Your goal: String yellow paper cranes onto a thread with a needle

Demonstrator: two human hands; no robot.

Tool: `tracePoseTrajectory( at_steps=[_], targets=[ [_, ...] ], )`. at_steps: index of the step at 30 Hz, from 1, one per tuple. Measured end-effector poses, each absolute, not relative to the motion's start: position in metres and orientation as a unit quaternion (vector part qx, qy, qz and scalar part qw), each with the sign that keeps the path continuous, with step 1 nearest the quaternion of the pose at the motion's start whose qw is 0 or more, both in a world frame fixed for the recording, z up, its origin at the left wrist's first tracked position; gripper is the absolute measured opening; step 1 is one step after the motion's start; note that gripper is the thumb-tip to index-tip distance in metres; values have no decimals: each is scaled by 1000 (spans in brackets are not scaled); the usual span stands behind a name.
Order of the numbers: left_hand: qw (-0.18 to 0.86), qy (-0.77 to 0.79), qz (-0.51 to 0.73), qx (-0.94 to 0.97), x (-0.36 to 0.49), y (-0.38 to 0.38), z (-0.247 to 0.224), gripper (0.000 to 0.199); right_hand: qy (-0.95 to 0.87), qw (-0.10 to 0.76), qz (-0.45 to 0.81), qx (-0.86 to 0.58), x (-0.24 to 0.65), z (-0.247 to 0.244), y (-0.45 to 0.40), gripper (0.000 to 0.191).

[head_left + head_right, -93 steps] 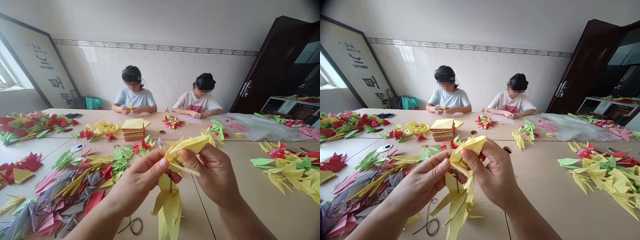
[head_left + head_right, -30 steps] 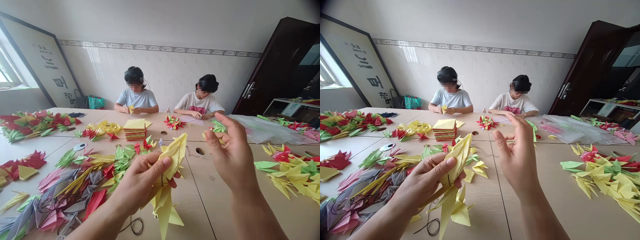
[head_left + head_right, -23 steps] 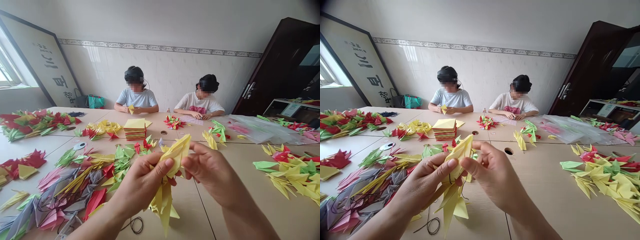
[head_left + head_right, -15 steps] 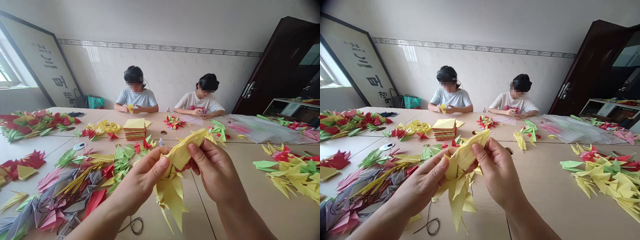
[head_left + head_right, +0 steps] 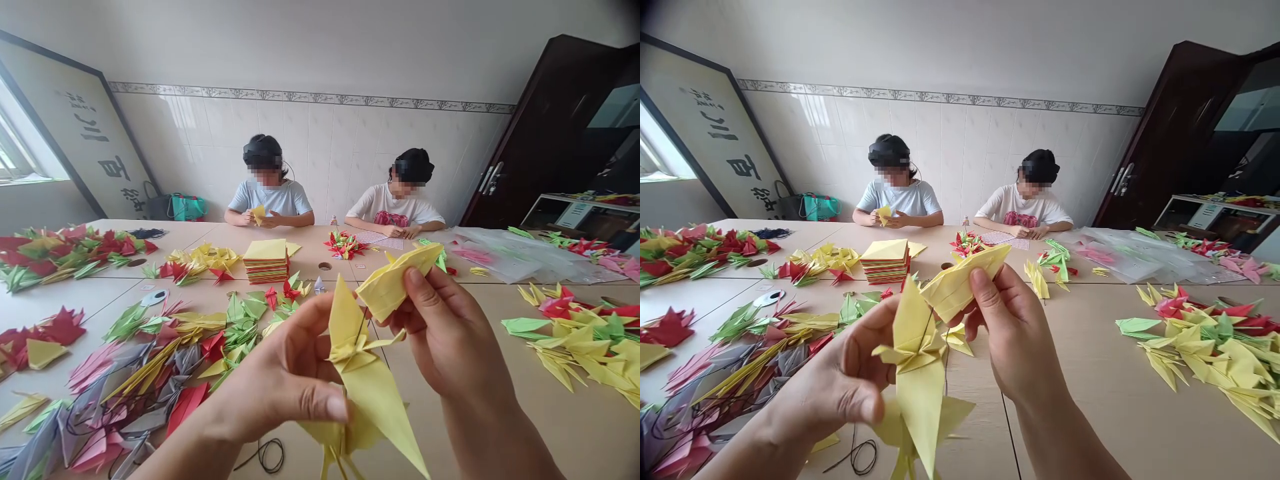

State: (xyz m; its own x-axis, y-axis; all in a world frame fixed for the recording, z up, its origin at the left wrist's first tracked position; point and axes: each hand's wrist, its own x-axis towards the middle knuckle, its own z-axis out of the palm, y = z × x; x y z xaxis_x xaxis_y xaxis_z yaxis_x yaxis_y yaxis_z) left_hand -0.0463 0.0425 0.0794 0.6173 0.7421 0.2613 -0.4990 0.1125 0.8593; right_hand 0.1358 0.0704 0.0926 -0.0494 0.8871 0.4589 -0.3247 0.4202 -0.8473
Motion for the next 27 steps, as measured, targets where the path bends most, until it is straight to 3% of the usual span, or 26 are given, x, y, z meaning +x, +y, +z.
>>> tracePoseTrajectory(
  at_steps=[5, 13, 21, 24, 27],
  targets=[
    [692, 198, 481, 500, -46, 45, 77, 20, -604, 631, 406, -269, 139, 94, 64, 14],
    [635, 303, 465, 537, -47, 43, 74, 17, -731, 540, 245, -339, 142, 104, 52, 10],
    [593, 332, 461, 570, -45, 40, 78, 17, -735, 467, 341, -355, 140, 102, 52, 17],
    [563, 355, 480, 572, -44, 39, 79, 20, -701, 452, 450, -318, 138, 101, 54, 12],
    [562, 350, 506, 553, -45, 39, 82, 23, -652, 423, 560, -288, 140, 100, 59, 44]
  ],
)
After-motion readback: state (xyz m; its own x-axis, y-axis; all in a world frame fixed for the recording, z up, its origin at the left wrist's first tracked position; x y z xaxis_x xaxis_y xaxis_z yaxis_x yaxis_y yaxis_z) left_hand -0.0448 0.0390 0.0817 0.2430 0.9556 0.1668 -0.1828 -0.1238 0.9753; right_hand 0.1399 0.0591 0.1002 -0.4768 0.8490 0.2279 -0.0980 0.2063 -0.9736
